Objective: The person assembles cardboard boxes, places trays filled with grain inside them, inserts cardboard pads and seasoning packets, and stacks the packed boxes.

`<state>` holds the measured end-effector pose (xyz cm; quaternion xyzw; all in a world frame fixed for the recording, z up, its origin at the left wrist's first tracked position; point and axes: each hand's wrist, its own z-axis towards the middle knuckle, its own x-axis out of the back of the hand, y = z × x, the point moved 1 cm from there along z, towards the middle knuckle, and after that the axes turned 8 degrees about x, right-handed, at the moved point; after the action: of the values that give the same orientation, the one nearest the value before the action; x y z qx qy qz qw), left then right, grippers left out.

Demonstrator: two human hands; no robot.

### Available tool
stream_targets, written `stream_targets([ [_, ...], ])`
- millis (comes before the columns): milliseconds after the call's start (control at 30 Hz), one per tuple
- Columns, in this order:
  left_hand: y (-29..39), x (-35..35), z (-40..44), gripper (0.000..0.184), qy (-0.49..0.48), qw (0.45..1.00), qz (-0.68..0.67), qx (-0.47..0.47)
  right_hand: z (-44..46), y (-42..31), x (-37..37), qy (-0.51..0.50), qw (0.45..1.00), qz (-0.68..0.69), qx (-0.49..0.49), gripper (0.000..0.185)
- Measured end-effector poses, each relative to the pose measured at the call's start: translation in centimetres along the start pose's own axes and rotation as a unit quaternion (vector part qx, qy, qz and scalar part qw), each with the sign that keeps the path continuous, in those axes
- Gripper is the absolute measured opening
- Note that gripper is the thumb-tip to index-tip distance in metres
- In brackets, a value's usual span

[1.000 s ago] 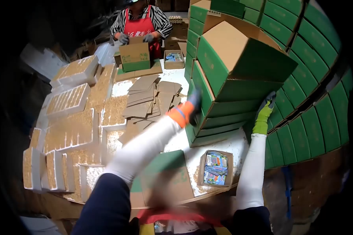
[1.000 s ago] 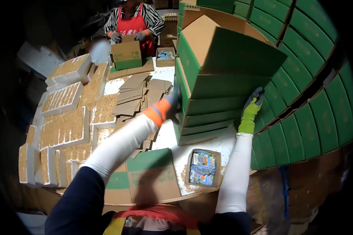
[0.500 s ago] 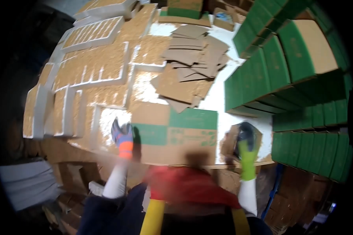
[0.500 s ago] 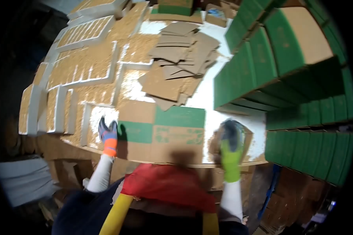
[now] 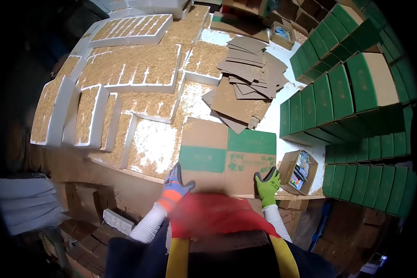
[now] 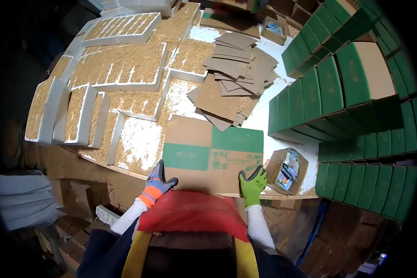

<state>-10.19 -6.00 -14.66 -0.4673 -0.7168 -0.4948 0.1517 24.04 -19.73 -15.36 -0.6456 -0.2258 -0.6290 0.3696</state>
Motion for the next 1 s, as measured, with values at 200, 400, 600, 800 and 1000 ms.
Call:
stream_targets([
  [200, -1.1, 1.6, 2.9, 0.113, 0.009, 1.0, -0.01, -0.014, -0.8, -0.5, 0.5, 0.019, 0.997, 0.071, -0.031, 0.066],
  [400, 5.2, 8.3, -1.1, 0.106, 0.02, 0.962, 0.166, -0.217, 2.8, 3.9, 0.4, 0.054, 0.935, 0.349, -0.023, 0.042],
  [600, 15.1, 18.9, 2.9, 0.047, -0.033, 0.931, 0.303, -0.202, 10.5, -7.4, 21.7, 0.036, 0.891, 0.063, 0.448, 0.041],
  [800, 22.8, 15.5, 5.3, 0.071, 0.175, 0.859, 0.302, -0.374, 14.2, -13.0, 19.1, -0.043, 0.894, -0.002, 0.445, 0.035],
  [1000, 21.7, 9.1, 0.3, 0.065, 0.273, 0.81, 0.244, -0.459, 22.2, -13.6, 19.5, -0.215, 0.87, 0.147, 0.42, 0.051],
])
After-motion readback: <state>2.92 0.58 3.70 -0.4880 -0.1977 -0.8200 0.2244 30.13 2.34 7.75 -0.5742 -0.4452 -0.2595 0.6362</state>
